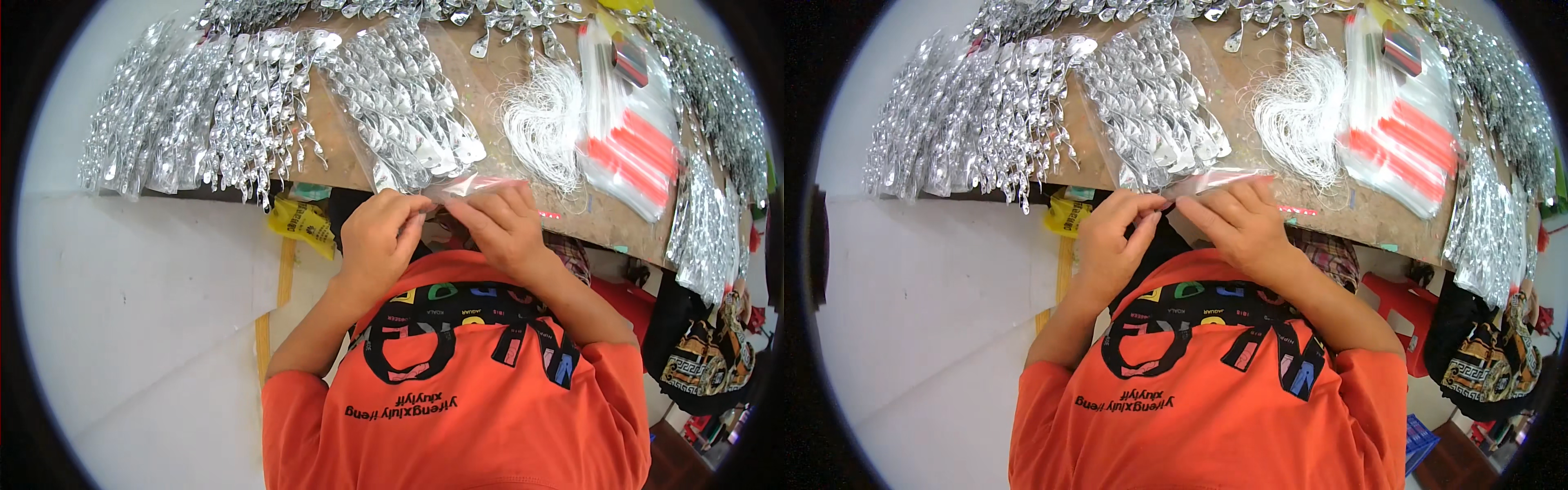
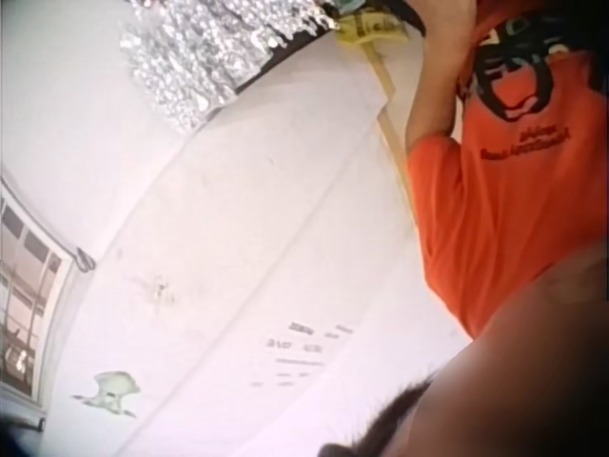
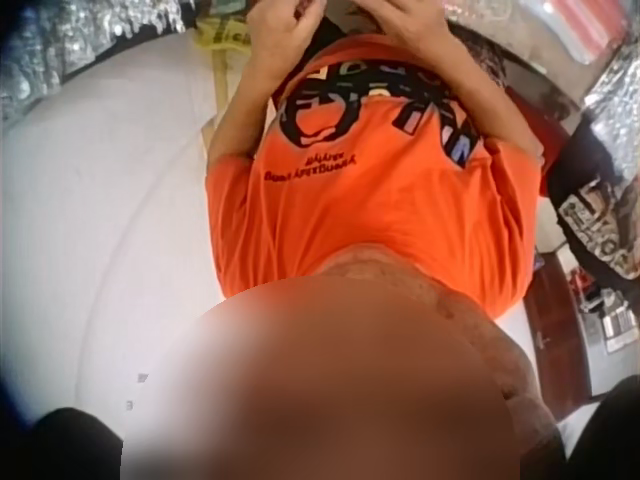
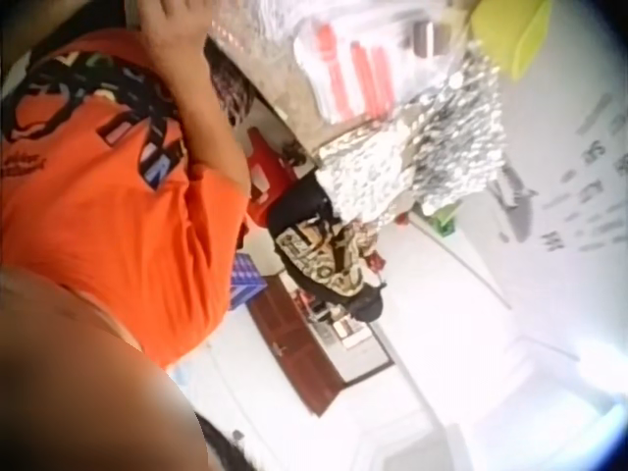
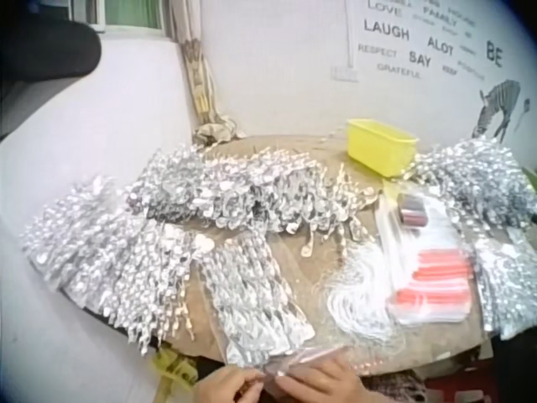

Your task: Packaging silver-colored leaf-shaped ornaments into plastic bags.

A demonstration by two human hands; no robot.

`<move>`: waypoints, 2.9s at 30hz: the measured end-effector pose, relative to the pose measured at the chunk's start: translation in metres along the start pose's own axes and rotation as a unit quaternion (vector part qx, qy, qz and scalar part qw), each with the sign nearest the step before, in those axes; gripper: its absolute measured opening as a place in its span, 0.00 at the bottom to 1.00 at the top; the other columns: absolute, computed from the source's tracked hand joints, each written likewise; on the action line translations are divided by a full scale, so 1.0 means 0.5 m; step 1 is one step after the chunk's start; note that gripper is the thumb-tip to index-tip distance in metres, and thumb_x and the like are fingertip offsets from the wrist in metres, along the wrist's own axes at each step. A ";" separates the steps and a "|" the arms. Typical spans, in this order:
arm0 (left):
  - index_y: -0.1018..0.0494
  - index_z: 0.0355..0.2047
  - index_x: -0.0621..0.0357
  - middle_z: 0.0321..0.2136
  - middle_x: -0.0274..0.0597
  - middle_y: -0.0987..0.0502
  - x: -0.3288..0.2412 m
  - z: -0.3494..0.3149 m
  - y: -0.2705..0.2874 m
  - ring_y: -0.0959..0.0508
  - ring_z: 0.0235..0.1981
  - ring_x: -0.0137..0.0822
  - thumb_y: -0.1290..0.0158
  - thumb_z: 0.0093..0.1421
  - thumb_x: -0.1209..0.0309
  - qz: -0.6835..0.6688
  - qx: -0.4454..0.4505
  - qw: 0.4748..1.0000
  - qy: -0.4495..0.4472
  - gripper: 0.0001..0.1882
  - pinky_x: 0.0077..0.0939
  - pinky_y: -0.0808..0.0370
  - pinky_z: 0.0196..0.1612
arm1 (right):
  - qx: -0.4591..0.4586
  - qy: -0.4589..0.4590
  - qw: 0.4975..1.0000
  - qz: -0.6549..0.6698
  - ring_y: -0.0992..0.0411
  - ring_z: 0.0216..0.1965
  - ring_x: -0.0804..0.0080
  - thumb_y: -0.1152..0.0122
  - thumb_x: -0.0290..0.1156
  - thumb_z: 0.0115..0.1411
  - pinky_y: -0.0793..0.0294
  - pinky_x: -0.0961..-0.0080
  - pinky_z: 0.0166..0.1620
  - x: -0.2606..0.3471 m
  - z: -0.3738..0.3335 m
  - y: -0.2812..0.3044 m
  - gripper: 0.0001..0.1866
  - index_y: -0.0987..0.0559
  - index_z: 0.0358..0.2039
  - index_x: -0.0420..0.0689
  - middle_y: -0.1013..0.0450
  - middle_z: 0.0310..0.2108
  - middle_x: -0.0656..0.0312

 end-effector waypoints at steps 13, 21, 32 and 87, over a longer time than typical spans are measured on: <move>0.23 0.34 0.53 0.28 0.32 0.29 -0.005 -0.084 -0.054 0.30 0.29 0.37 0.40 0.46 0.75 0.173 -0.003 0.978 -0.118 0.12 0.32 0.36 0.31 | 0.056 -0.102 0.993 -0.014 0.32 0.28 0.67 0.35 0.24 0.46 0.40 0.70 0.33 -0.037 -0.073 -0.013 0.14 0.22 0.36 0.48 0.30 0.28 0.65; 0.27 0.40 0.51 0.33 0.38 0.28 -0.009 -0.058 -0.005 0.29 0.34 0.41 0.39 0.46 0.75 0.165 -0.121 0.972 -0.115 0.18 0.36 0.36 0.36 | 0.025 -0.078 0.997 0.007 0.30 0.33 0.64 0.37 0.22 0.46 0.34 0.68 0.36 -0.019 -0.075 -0.006 0.17 0.22 0.40 0.44 0.28 0.32 0.62; 0.25 0.32 0.55 0.28 0.39 0.27 -0.037 -0.037 0.038 0.27 0.27 0.43 0.42 0.44 0.81 0.129 -0.146 0.968 -0.158 0.13 0.34 0.32 0.31 | -0.027 -0.114 0.993 -0.013 0.42 0.61 0.50 0.35 0.32 0.48 0.43 0.55 0.60 -0.041 0.037 -0.040 0.32 0.32 0.55 0.42 0.37 0.58 0.50; 0.28 0.30 0.57 0.28 0.37 0.21 0.185 -0.150 -0.102 0.22 0.26 0.24 0.52 0.64 0.61 -0.443 0.075 0.798 0.403 0.13 0.14 0.30 0.29 | 0.102 -0.051 0.974 0.198 0.31 0.31 0.62 0.34 0.27 0.46 0.36 0.68 0.34 0.034 0.016 -0.129 0.10 0.24 0.30 0.45 0.30 0.28 0.62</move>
Point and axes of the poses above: each hand's wrist, its own z-axis towards the middle knuckle, its own y-axis out of the back of the hand, x = y × z, the point moved 8 cm from there along z, towards the middle knuckle
